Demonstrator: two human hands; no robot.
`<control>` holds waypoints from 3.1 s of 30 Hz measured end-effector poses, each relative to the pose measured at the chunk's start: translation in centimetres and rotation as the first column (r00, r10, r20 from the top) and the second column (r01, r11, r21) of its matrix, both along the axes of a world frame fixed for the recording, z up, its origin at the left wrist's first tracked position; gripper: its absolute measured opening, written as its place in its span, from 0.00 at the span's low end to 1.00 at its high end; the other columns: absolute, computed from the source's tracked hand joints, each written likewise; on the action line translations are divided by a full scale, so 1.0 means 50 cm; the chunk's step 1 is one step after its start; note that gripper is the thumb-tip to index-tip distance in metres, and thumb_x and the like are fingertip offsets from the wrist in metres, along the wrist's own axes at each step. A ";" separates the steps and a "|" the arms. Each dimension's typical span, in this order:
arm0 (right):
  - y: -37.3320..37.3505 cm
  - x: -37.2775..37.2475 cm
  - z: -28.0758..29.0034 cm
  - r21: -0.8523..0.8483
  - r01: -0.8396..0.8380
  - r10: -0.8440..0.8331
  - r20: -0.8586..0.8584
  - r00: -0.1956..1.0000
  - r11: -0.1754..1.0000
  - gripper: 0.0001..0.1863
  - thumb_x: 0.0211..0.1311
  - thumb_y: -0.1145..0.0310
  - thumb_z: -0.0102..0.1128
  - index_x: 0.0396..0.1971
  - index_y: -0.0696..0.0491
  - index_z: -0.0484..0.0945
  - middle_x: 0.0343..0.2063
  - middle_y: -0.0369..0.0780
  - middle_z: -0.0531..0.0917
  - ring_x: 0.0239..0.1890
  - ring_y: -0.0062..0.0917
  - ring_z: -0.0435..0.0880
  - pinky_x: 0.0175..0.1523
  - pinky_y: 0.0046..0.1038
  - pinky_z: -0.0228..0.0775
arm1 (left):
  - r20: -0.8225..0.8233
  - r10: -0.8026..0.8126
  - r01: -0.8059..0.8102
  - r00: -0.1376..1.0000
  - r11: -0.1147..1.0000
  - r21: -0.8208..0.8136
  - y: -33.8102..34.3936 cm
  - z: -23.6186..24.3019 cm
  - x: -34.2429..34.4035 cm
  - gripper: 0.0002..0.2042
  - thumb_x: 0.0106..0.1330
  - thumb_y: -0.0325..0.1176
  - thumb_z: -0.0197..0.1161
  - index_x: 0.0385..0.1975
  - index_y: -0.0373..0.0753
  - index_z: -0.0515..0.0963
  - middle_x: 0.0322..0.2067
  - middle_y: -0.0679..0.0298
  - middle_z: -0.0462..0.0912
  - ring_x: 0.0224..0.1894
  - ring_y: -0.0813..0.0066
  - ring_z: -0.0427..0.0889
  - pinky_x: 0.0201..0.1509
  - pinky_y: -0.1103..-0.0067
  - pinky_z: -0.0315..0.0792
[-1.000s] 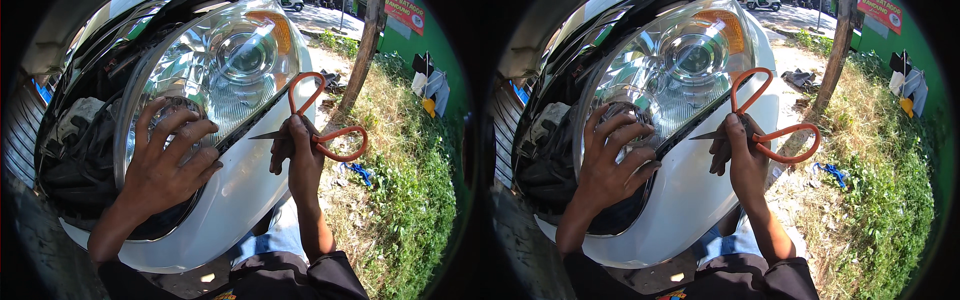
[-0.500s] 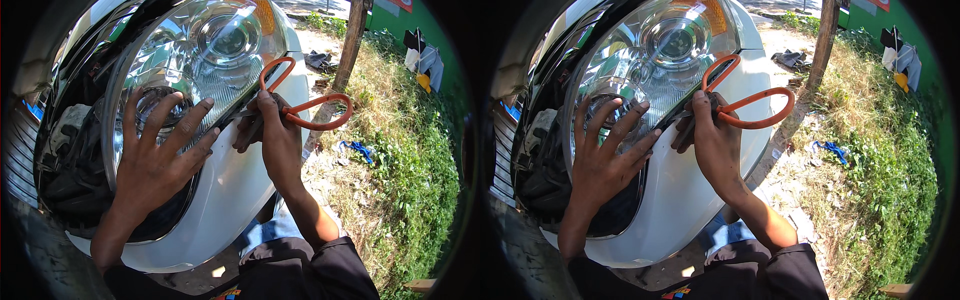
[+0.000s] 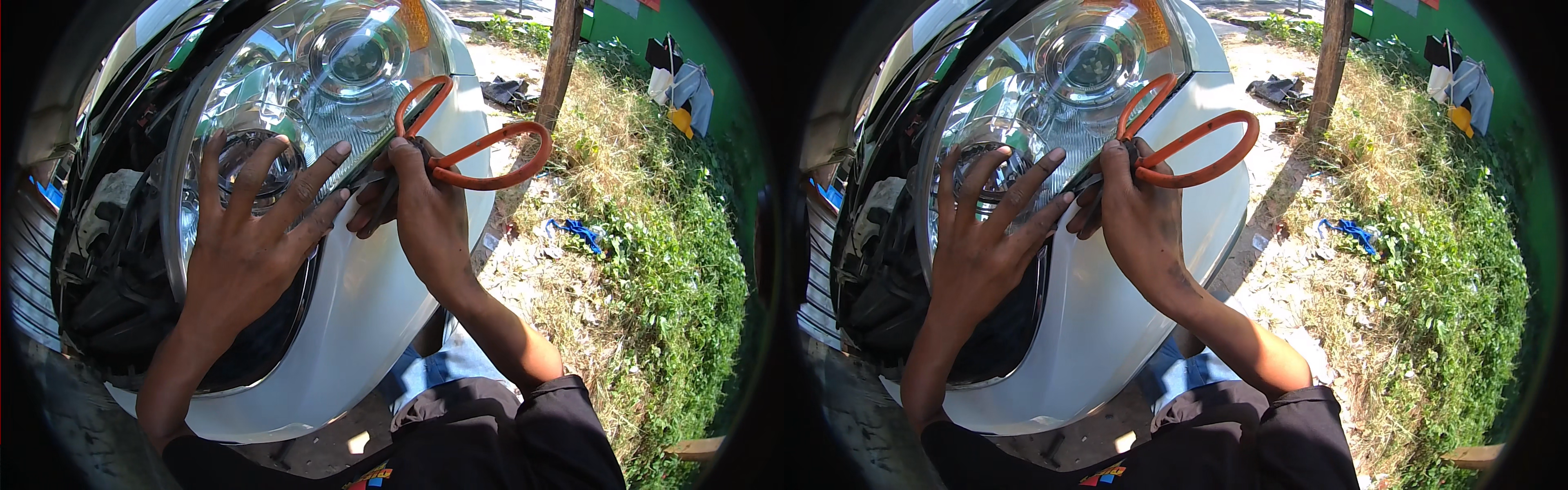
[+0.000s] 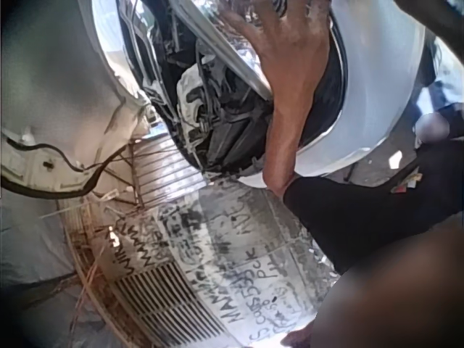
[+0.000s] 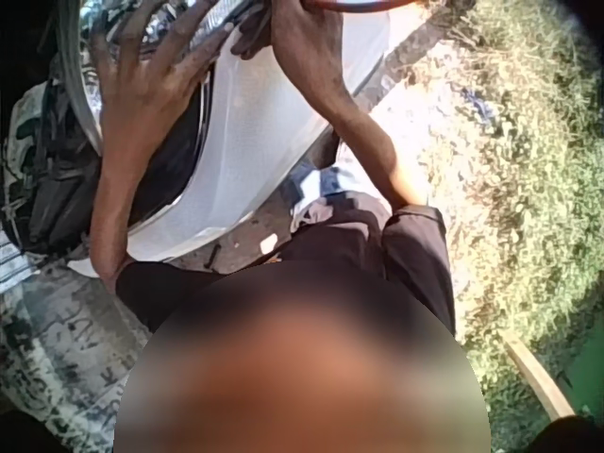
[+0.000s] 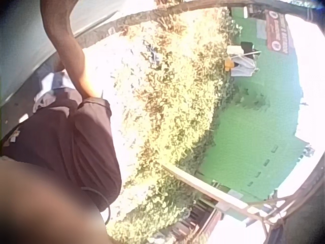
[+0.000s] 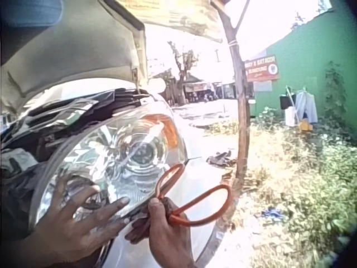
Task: The person is repairing or adjusting a vehicle headlight using scissors to cut and fit a component.
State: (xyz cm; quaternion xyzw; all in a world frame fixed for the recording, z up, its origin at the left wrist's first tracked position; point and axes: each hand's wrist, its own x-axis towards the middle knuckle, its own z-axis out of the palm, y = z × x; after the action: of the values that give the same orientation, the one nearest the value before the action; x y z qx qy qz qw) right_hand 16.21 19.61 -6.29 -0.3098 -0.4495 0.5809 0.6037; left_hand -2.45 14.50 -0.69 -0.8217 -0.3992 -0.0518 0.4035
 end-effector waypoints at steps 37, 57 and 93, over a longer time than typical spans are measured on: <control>-0.060 -0.049 -0.007 0.190 0.228 -0.247 0.081 0.966 0.955 0.18 0.82 0.58 0.44 0.42 0.59 0.70 0.22 0.42 0.81 0.21 0.28 0.87 0.26 0.25 0.80 | 0.272 -0.047 0.034 0.961 0.998 0.052 0.001 0.011 0.003 0.16 0.58 0.28 0.70 0.47 0.46 0.84 0.62 0.66 0.75 0.68 0.60 0.68 0.73 0.57 0.60; 0.024 0.113 0.020 0.271 0.127 -0.190 0.221 0.957 0.954 0.19 0.76 0.56 0.58 0.31 0.57 0.75 0.16 0.35 0.76 0.12 0.19 0.77 0.17 0.20 0.64 | 0.338 -0.098 0.108 0.936 0.994 -0.012 -0.026 -0.015 -0.024 0.15 0.58 0.33 0.73 0.46 0.46 0.84 0.61 0.63 0.75 0.69 0.60 0.67 0.78 0.47 0.56; 0.159 0.170 0.007 0.137 -0.412 0.366 0.271 0.890 0.901 0.14 0.62 0.74 0.69 0.45 0.65 0.83 0.37 0.45 0.90 0.40 0.27 0.90 0.49 0.29 0.83 | 0.196 -0.075 0.150 0.978 0.904 -0.401 0.038 0.069 0.039 0.08 0.65 0.36 0.66 0.41 0.52 0.89 0.52 0.74 0.79 0.60 0.71 0.71 0.72 0.57 0.57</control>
State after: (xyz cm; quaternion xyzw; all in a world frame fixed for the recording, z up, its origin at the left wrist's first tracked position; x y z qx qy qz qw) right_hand 24.72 27.59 -5.93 -0.2212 -0.6253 0.6032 0.4430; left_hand -0.51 16.40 2.76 -0.9022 -0.3869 -0.0617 0.1802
